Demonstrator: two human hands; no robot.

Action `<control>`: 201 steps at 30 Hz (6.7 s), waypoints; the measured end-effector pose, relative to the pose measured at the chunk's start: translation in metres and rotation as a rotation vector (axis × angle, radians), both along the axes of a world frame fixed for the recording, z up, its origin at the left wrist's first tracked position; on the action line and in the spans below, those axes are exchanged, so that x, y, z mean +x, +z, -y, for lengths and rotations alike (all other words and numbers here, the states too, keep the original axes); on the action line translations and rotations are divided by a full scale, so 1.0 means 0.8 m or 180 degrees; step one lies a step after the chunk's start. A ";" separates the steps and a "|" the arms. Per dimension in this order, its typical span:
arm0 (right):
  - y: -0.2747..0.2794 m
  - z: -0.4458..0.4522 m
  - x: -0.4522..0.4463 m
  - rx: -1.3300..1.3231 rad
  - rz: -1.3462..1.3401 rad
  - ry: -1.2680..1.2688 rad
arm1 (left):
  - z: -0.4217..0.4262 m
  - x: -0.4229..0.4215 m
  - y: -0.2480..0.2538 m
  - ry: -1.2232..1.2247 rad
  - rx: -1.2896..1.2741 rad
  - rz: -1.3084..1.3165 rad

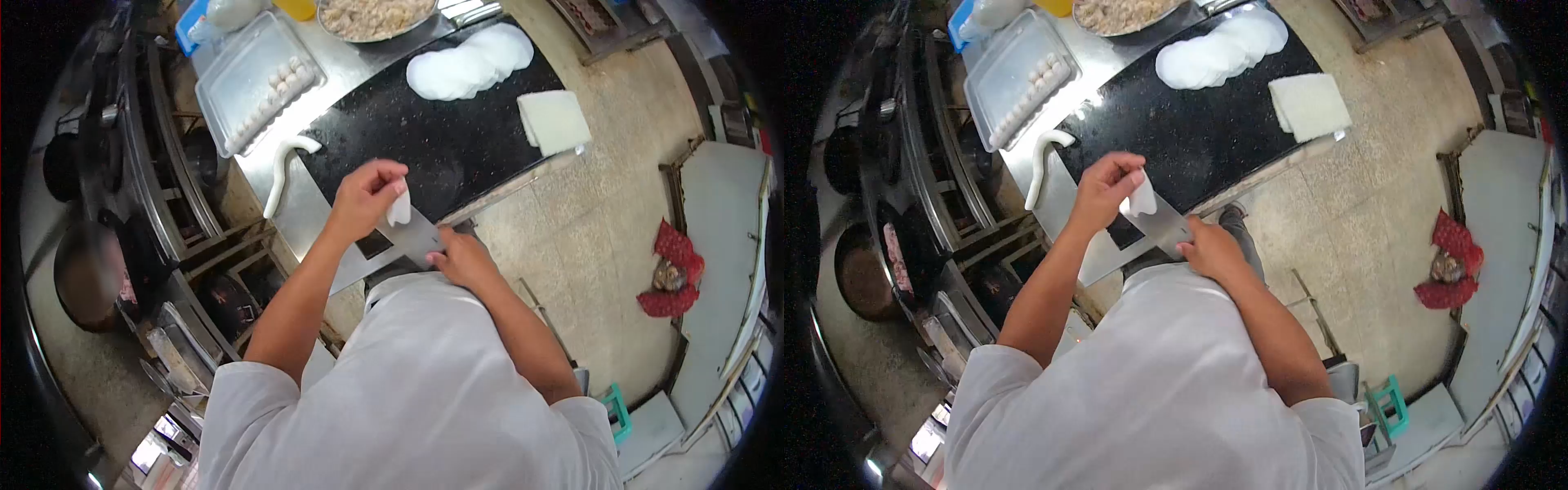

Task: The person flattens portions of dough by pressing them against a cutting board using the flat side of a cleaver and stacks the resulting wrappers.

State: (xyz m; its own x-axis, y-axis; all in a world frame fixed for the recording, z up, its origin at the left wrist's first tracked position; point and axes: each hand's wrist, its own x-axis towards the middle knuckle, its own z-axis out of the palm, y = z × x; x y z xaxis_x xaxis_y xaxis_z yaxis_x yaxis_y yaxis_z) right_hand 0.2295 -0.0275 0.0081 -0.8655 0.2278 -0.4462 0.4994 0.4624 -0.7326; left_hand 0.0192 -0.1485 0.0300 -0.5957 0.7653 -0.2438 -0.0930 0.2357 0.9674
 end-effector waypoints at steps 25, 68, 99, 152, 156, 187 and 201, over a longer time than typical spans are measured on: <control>-0.023 -0.160 0.036 -0.2140 -0.0829 -0.4020 | 0.028 -0.136 -0.065 0.1220 -0.1971 -0.2947; -0.038 -0.142 0.015 -0.1793 -0.1198 -0.3798 | -0.052 0.026 -0.069 -0.2459 -0.0819 -0.4080; -0.009 0.040 0.011 -0.0075 0.1116 -0.1579 | -0.101 -0.017 -0.089 -0.4241 0.0696 -0.3799; -0.005 -0.012 0.028 0.0162 0.0458 -0.1295 | -0.135 0.000 -0.078 -0.3081 0.0388 -0.4187; -0.038 0.060 0.052 -0.0517 0.0708 -0.1133 | -0.058 0.017 -0.079 -0.3752 0.0240 -0.3823; 0.009 0.003 -0.002 0.1152 0.0177 -0.1882 | -0.033 0.009 -0.048 -0.1292 -0.0369 -0.1990; 0.003 -0.044 -0.043 0.0039 -0.0152 0.0544 | 0.039 0.035 -0.023 -0.0652 -0.0974 -0.3328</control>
State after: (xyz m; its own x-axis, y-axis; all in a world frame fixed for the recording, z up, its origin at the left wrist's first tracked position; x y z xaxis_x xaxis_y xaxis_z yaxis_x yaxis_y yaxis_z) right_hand 0.1950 0.0078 0.0103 -0.9123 0.0808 -0.4016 0.3775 0.5466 -0.7475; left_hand 0.0473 -0.1796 0.0117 -0.4873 0.8663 0.1098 0.8035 0.3957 0.4448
